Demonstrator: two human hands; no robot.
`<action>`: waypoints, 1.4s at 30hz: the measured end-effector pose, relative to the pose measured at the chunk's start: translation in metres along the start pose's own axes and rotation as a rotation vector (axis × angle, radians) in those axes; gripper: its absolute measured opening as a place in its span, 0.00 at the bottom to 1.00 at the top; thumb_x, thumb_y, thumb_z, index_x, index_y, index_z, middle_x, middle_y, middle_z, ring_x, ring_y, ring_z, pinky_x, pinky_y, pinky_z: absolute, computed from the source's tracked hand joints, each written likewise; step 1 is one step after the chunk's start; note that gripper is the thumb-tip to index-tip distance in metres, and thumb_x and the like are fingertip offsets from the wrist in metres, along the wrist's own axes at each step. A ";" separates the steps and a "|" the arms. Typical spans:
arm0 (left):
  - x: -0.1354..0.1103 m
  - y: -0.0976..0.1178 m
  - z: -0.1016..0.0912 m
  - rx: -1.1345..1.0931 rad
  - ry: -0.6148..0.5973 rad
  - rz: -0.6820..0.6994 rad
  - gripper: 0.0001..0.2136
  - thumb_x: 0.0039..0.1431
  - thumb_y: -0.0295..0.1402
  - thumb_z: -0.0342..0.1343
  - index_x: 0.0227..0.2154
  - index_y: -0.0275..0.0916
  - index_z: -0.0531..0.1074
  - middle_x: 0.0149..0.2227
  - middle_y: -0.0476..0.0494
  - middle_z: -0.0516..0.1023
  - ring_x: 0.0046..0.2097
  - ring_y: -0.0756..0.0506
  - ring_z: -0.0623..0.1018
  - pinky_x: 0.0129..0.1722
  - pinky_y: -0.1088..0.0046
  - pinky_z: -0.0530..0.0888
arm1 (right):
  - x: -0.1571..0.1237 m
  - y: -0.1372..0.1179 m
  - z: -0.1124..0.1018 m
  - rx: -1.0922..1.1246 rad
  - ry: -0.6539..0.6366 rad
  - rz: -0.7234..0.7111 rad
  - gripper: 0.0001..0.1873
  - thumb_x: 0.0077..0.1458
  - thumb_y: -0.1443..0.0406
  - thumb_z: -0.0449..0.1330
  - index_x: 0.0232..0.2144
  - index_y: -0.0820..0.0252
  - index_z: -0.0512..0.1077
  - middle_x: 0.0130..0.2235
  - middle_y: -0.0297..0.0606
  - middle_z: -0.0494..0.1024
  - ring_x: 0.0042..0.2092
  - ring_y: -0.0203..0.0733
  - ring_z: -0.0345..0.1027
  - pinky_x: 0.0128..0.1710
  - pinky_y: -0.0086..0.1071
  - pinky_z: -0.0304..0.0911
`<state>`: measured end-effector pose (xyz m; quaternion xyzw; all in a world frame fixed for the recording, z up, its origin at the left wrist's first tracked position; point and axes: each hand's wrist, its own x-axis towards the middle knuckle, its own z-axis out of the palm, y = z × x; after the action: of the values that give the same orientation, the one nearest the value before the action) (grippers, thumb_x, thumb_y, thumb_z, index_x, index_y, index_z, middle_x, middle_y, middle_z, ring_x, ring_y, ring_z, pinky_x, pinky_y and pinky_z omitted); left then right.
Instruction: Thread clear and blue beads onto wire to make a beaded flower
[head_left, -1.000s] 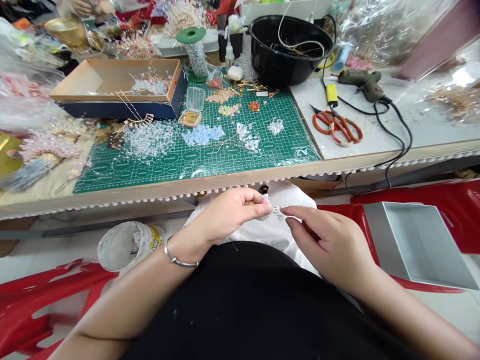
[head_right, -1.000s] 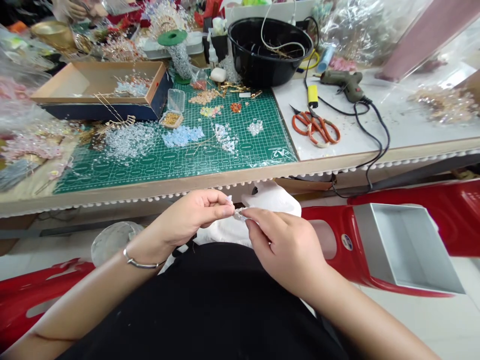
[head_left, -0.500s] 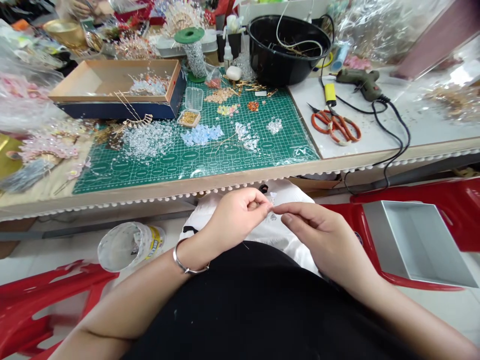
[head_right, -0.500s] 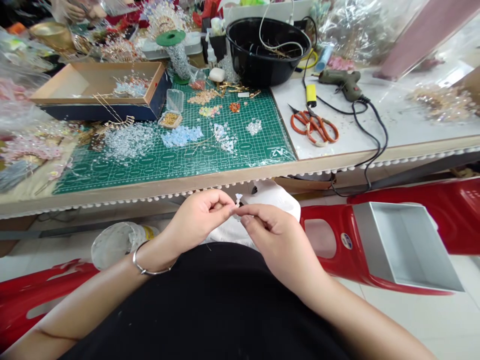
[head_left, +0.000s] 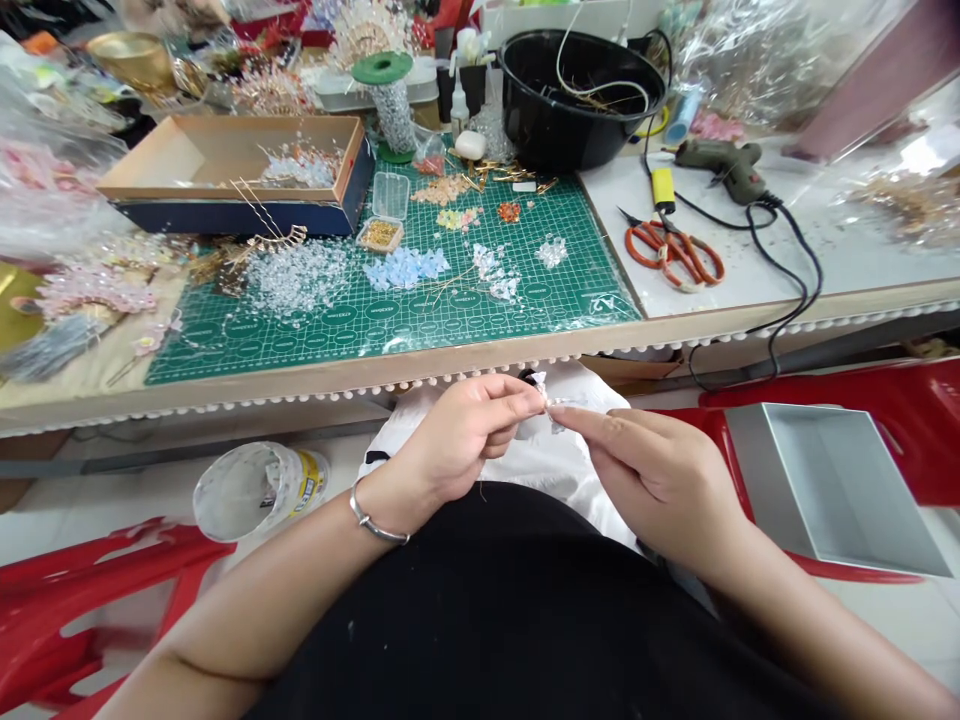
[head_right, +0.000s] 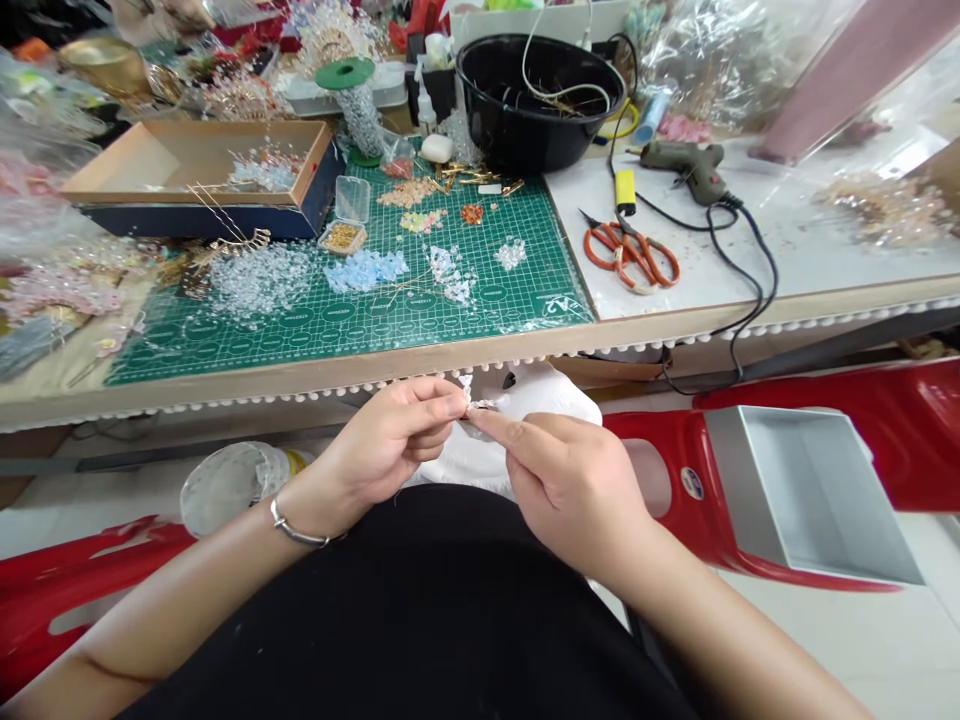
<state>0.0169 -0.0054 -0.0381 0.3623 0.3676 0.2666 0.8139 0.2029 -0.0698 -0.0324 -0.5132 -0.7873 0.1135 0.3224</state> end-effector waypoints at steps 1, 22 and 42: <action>0.000 -0.001 -0.001 -0.021 -0.015 -0.008 0.07 0.57 0.34 0.58 0.30 0.35 0.70 0.16 0.59 0.50 0.18 0.58 0.48 0.17 0.79 0.44 | 0.001 0.002 -0.001 -0.008 -0.011 -0.025 0.19 0.55 0.76 0.52 0.46 0.63 0.75 0.19 0.32 0.69 0.20 0.36 0.59 0.20 0.31 0.56; 0.001 -0.005 -0.005 -0.105 -0.110 -0.098 0.08 0.59 0.34 0.55 0.28 0.36 0.68 0.17 0.60 0.45 0.18 0.57 0.44 0.16 0.81 0.43 | 0.003 0.008 0.000 -0.269 -0.020 -0.183 0.22 0.52 0.77 0.53 0.46 0.60 0.76 0.19 0.31 0.64 0.21 0.35 0.56 0.22 0.31 0.51; -0.012 0.009 0.009 0.218 0.096 0.239 0.09 0.52 0.37 0.62 0.29 0.37 0.73 0.24 0.53 0.70 0.23 0.56 0.63 0.25 0.78 0.61 | 0.028 -0.025 -0.021 0.094 -0.033 0.215 0.15 0.59 0.64 0.54 0.50 0.55 0.66 0.54 0.43 0.68 0.55 0.49 0.61 0.54 0.44 0.56</action>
<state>0.0158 -0.0120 -0.0219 0.4763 0.3874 0.3370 0.7138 0.1903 -0.0592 0.0069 -0.5771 -0.7266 0.1927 0.3193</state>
